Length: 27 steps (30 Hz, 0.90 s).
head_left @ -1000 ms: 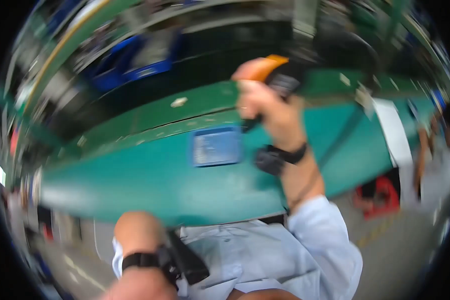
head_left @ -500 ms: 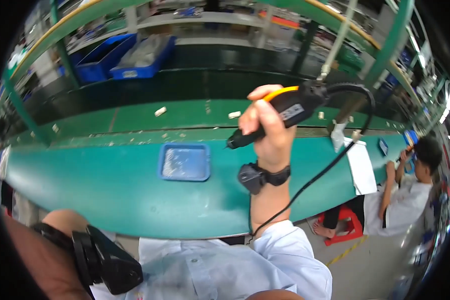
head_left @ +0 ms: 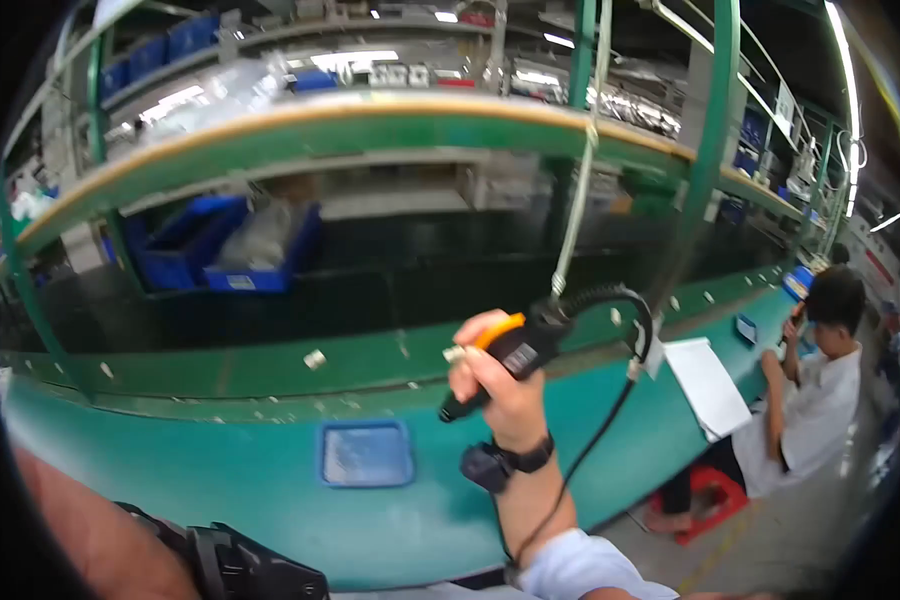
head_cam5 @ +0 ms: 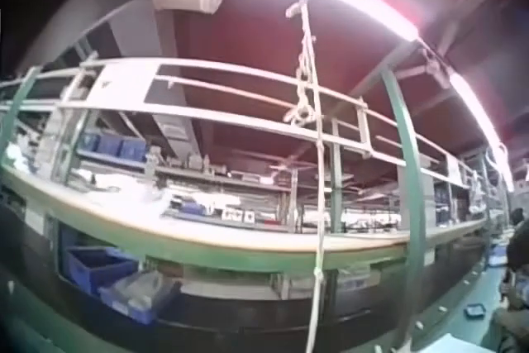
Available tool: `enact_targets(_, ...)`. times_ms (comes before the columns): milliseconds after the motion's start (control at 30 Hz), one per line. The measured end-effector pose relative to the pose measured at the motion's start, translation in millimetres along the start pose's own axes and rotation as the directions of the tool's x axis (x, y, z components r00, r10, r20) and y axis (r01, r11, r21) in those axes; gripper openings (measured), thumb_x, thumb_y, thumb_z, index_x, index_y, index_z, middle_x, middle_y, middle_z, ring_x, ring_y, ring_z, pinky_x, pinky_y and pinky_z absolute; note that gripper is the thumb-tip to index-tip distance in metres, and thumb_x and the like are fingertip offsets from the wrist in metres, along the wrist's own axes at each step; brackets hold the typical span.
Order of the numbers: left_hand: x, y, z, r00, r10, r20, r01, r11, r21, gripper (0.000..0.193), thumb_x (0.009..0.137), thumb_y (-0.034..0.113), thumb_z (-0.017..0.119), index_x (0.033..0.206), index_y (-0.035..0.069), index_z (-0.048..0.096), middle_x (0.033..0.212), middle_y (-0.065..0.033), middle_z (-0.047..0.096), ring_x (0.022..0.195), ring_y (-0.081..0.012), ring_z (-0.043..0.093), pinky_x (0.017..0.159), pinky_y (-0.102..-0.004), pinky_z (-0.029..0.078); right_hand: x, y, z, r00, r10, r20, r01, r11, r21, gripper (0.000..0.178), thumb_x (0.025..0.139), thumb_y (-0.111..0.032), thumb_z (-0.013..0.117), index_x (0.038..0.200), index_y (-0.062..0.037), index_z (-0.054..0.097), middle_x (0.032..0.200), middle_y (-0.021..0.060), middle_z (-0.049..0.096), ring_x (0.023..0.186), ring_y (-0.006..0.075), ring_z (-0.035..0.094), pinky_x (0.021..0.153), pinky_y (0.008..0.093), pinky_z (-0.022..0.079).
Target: The person picks up a small white component from the conveyor belt, places it on the table, and inserts a metal pin into it using a power screwdriver, repeating this process for several components.
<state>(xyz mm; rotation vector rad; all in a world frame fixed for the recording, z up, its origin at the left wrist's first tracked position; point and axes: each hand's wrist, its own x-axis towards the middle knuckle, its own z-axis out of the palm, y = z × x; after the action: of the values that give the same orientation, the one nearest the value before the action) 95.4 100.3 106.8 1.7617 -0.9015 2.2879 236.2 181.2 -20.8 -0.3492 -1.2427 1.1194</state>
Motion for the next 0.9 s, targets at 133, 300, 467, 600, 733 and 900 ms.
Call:
enact_targets(133, -34.0, -5.9, -6.9, 0.992, -0.101, -0.07, 0.095, 0.992, -0.082, 0.042, 0.089, 0.033, 0.055, 0.12, 0.005, 0.05, 0.122, -0.0184, 0.05, 0.113, -0.0294, 0.049, 0.096, -0.039, 0.037, 12.3, 27.0, -10.1, 0.999, -0.025, -0.02, 0.025, 1.0, -0.019, 0.013, 0.084, -0.005, 0.055, 0.095, 0.0006, 0.051, 0.059, 0.0023, 0.049, 0.049, 0.0105, 0.047, 0.05, 0.0258, 0.043)
enact_targets(300, -28.0, 32.7, 7.6, 0.974, -0.195, -0.113, 0.182, 0.976, -0.119, 0.038, 0.09, 0.031, 0.054, 0.117, 0.005, 0.052, 0.121, -0.0174, 0.052, 0.112, -0.0284, 0.051, 0.096, -0.0372, 0.039, 7.7, 26.5, -4.9, 0.999, -0.039, 0.006, 0.038, 0.999, 0.017, 0.013, 0.084, -0.005, 0.057, 0.095, -0.0002, 0.053, 0.058, 0.0023, 0.049, 0.049, 0.0107, 0.048, 0.051, 0.0256, 0.043)
enact_targets(467, -4.8, 69.8, -1.2, 0.984, -0.172, -0.039, 0.168, 0.981, -0.101, 0.034, 0.092, 0.03, 0.053, 0.114, 0.004, 0.054, 0.119, -0.0164, 0.054, 0.111, -0.0274, 0.053, 0.095, -0.0354, 0.041, -2.2, 37.5, 8.3, 1.0, -0.024, 0.012, 0.024, 1.0, 0.009, 0.013, 0.083, -0.005, 0.057, 0.096, -0.0008, 0.054, 0.059, 0.0023, 0.05, 0.05, 0.0109, 0.049, 0.051, 0.0256, 0.044)
enact_targets(600, -6.3, 88.2, 8.2, 0.98, -0.189, -0.062, 0.183, 0.979, -0.09, 0.031, 0.093, 0.028, 0.053, 0.112, 0.004, 0.056, 0.117, -0.0156, 0.056, 0.11, -0.0266, 0.055, 0.095, -0.0339, 0.042, -10.3, 16.8, -10.6, 0.997, -0.049, -0.062, 0.047, 0.998, -0.041, 0.013, 0.083, -0.004, 0.057, 0.095, -0.0011, 0.055, 0.06, 0.0023, 0.051, 0.051, 0.0107, 0.051, 0.051, 0.0251, 0.045)
enact_targets(733, -6.9, 110.1, -10.7, 0.972, -0.232, -0.034, 0.229, 0.971, -0.061, 0.029, 0.094, 0.027, 0.052, 0.11, 0.004, 0.058, 0.116, -0.0148, 0.058, 0.109, -0.0258, 0.056, 0.094, -0.0325, 0.043, -2.1, 26.5, 1.3, 0.999, -0.047, -0.005, 0.047, 0.999, -0.02, 0.015, 0.085, -0.011, 0.054, 0.097, -0.0012, 0.051, 0.057, 0.0026, 0.048, 0.05, 0.0118, 0.048, 0.053, 0.0272, 0.043)
enact_targets(900, -5.9, 110.3, -11.4, 0.956, -0.29, 0.048, 0.294, 0.948, -0.121, 0.027, 0.095, 0.025, 0.051, 0.107, 0.003, 0.06, 0.114, -0.0137, 0.06, 0.107, -0.0248, 0.058, 0.094, -0.0307, 0.045, 3.2, 27.2, -5.4, 0.998, -0.064, 0.004, 0.064, 0.998, -0.023, 0.016, 0.084, -0.01, 0.055, 0.097, -0.0006, 0.05, 0.057, 0.0027, 0.047, 0.049, 0.0118, 0.047, 0.051, 0.0269, 0.042)
